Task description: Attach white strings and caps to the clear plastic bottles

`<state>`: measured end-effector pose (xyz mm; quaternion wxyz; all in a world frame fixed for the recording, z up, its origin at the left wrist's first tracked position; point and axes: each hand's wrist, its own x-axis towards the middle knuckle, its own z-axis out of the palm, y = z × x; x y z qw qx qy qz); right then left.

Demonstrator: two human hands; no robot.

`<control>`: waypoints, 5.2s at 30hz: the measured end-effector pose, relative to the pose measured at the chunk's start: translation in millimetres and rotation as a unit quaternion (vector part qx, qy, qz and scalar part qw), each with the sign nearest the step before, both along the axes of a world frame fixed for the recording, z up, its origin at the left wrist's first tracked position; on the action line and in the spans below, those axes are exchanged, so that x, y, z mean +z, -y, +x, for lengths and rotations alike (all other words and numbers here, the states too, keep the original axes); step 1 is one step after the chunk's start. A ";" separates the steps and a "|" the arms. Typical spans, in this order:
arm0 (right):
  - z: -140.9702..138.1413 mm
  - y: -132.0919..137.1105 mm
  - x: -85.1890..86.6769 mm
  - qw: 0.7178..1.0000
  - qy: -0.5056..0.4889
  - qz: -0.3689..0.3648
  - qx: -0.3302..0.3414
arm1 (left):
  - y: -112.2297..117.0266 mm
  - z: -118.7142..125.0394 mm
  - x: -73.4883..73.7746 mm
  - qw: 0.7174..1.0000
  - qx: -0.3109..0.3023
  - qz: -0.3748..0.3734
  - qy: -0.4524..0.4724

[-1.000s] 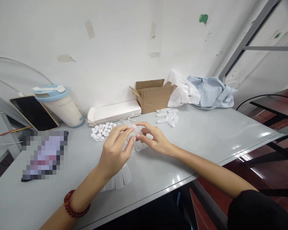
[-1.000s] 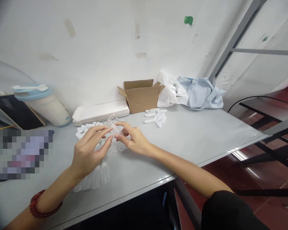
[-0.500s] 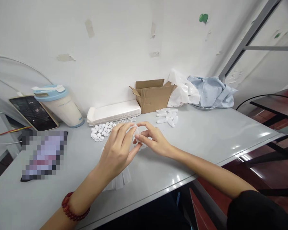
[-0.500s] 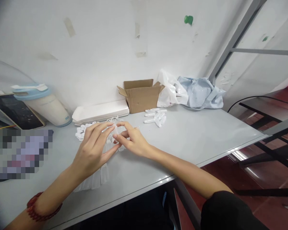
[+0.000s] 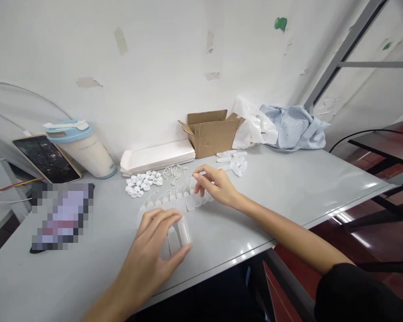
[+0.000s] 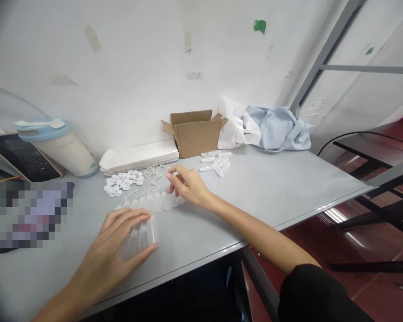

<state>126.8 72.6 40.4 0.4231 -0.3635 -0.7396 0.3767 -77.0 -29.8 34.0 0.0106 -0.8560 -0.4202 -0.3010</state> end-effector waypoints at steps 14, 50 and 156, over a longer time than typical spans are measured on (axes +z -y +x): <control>4.7 -14.7 -8.6 0.998 0.039 0.020 -0.032 | 1.6 -9.4 -16.9 0.998 -0.017 -0.034 -0.059; 77.4 -76.4 -3.0 0.887 0.422 0.124 -0.143 | -113.3 -13.3 8.9 0.975 0.114 -0.127 0.140; -5.5 12.8 -4.1 0.995 0.003 0.094 -0.016 | -62.4 16.2 18.9 0.979 -0.029 0.199 0.035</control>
